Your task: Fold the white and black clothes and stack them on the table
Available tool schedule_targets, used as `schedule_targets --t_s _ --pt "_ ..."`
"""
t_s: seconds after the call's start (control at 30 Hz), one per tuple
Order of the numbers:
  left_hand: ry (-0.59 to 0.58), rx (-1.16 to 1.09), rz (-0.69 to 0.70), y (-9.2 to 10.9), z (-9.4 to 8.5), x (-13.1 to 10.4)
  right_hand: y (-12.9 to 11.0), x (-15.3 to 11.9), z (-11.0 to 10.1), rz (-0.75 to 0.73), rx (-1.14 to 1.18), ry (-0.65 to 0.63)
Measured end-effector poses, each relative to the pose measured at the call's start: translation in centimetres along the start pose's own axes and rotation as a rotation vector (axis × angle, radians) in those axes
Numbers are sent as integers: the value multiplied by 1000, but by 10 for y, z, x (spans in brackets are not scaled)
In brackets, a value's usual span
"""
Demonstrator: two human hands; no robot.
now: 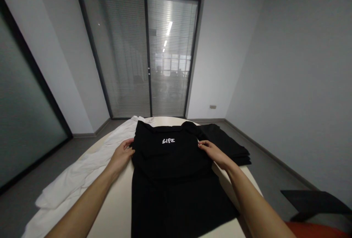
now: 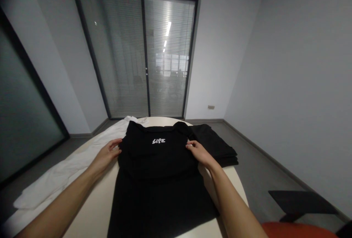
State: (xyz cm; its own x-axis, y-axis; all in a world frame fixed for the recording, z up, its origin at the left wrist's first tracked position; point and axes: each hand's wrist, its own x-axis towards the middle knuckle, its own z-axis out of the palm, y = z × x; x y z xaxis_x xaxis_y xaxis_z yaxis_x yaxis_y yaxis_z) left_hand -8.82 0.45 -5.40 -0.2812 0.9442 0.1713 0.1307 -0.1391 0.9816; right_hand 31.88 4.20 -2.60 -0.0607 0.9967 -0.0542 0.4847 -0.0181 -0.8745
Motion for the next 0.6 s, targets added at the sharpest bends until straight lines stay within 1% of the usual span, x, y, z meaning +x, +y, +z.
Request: schedule_targets --t_s 0.07,0.13,0.17,0.23,0.27,0.3,0.33,0.37,0.4,0.47,0.5,0.57,0.6 --pt "-55 33 15 0 3 -2 3 2 -5 -31 -47 18" --pt "-46 149 42 -1 2 -3 7 5 -6 -83 -181 102" --pt "-13 246 86 0 1 -4 8 6 -6 -117 -270 150" --pt "62 488 229 4 -2 -6 10 7 -3 -189 -442 210" --pt "71 604 308 8 -2 -8 9 5 -1 -216 -509 217" --pt "38 691 379 13 -2 -11 9 4 0 -229 -564 219" --pt "-39 742 433 19 -1 -15 7 1 2 -229 -610 219" --pt "-159 764 468 25 1 -20 5 -1 3 -219 -648 220" --pt "-311 760 484 32 4 -26 3 -4 3 -202 -682 223" --pt "-613 749 467 46 12 -38 -3 -9 3 -180 -745 237" --pt "-727 749 457 53 16 -45 -6 -11 3 -182 -773 243" --pt "-890 744 449 63 23 -57 -14 -16 2 -212 -800 232" --pt "-943 741 451 67 27 -62 -18 -19 2 -229 -799 204"
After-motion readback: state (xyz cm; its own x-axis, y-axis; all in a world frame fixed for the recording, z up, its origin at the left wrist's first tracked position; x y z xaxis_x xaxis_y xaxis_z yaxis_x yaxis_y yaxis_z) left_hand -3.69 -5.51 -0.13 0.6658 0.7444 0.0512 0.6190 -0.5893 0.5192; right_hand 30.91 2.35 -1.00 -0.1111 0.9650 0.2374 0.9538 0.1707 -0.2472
